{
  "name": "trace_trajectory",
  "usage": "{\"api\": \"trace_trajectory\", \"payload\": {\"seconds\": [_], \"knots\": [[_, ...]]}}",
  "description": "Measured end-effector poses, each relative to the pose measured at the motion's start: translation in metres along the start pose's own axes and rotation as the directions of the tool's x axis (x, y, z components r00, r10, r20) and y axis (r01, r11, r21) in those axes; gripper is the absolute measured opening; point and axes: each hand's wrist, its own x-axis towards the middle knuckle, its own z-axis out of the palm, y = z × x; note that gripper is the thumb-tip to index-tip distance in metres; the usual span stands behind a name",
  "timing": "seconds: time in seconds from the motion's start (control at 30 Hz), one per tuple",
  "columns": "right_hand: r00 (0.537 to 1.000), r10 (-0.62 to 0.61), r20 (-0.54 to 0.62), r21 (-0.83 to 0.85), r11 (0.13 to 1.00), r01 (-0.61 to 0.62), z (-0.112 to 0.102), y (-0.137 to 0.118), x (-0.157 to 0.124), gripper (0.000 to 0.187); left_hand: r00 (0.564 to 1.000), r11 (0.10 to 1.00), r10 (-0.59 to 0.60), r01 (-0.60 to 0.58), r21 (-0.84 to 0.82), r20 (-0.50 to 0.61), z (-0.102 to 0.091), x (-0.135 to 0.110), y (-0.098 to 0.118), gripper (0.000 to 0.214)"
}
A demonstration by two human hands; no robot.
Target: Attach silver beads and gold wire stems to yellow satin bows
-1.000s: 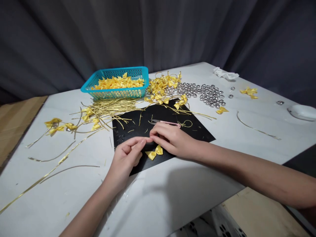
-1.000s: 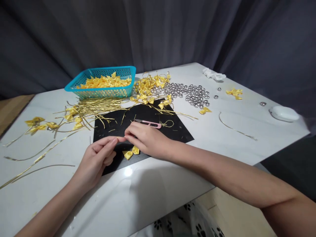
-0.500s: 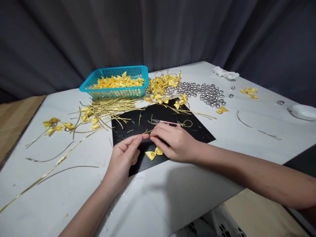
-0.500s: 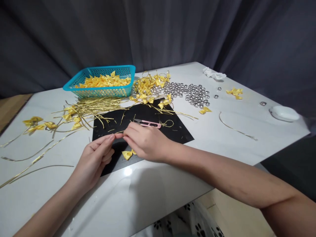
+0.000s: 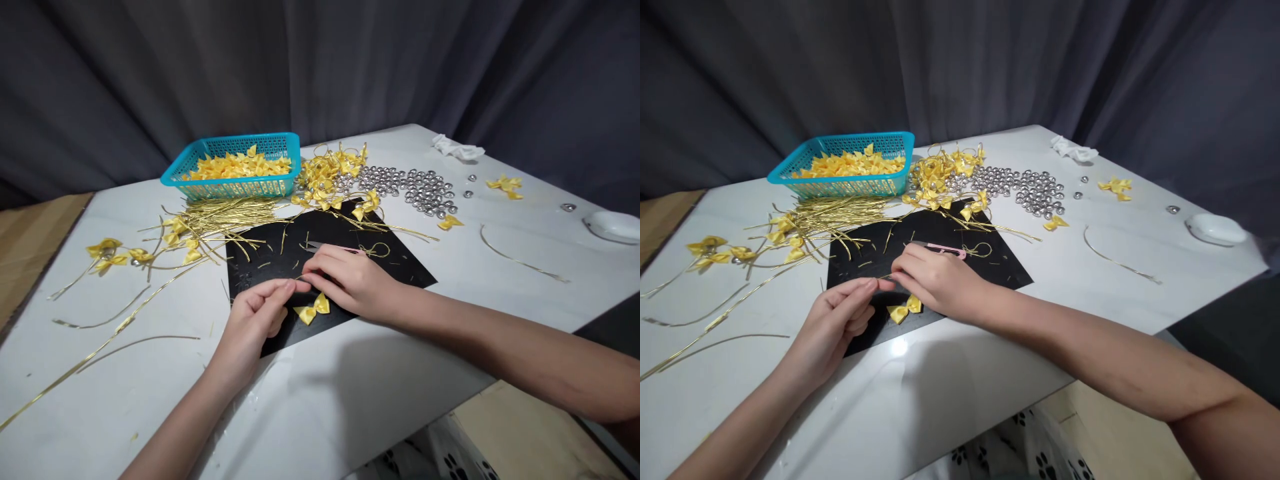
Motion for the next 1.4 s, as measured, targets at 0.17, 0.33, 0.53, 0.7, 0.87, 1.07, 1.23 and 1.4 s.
{"api": "trace_trajectory", "payload": {"seconds": [0.17, 0.33, 0.53, 0.7, 0.87, 1.07, 1.23, 1.4], "knots": [[0.997, -0.026, 0.073, -0.099, 0.995, 0.033, 0.0013, -0.0015, -0.0001, 0.027, 0.999, 0.999, 0.028, -0.029, -0.025, -0.039, 0.0005, 0.0004, 0.0012, 0.037], [0.988, -0.139, 0.066, -0.226, 0.963, 0.150, -0.0004, -0.0035, -0.0017, 0.028, 0.998, 1.000, 0.028, -0.028, 0.008, -0.058, 0.0007, 0.0018, -0.0010, 0.043], [0.969, -0.240, 0.059, -0.227, 0.942, 0.248, -0.0015, -0.0047, -0.0036, 0.026, 0.982, 0.965, 0.165, -0.141, 0.219, -0.096, 0.0030, 0.0019, -0.0038, 0.029], [0.987, -0.145, 0.071, -0.109, 0.982, 0.152, -0.0040, -0.0064, -0.0009, 0.028, 0.964, 0.856, 0.258, -0.198, 0.477, -0.063, 0.0035, -0.0020, -0.0055, 0.020], [0.997, -0.014, 0.080, 0.076, 0.997, 0.008, -0.0021, -0.0043, 0.0001, 0.021, 0.966, 0.859, 0.252, -0.192, 0.475, -0.066, 0.0042, -0.0022, -0.0049, 0.020], [0.998, -0.032, -0.057, 0.209, 0.977, 0.044, -0.0018, -0.0016, -0.0020, 0.017, 0.977, 0.903, 0.202, -0.162, 0.398, -0.062, 0.0036, -0.0008, -0.0001, 0.021], [0.991, -0.135, -0.009, 0.099, 0.986, 0.135, -0.0043, -0.0005, -0.0020, 0.020, 0.977, 0.906, 0.204, -0.167, 0.388, -0.055, 0.0029, -0.0017, -0.0005, 0.022], [0.995, -0.097, 0.024, 0.078, 0.992, 0.095, -0.0051, 0.0015, 0.0000, 0.022, 0.979, 0.902, 0.202, -0.169, 0.397, -0.041, 0.0011, -0.0031, -0.0017, 0.023]]}}
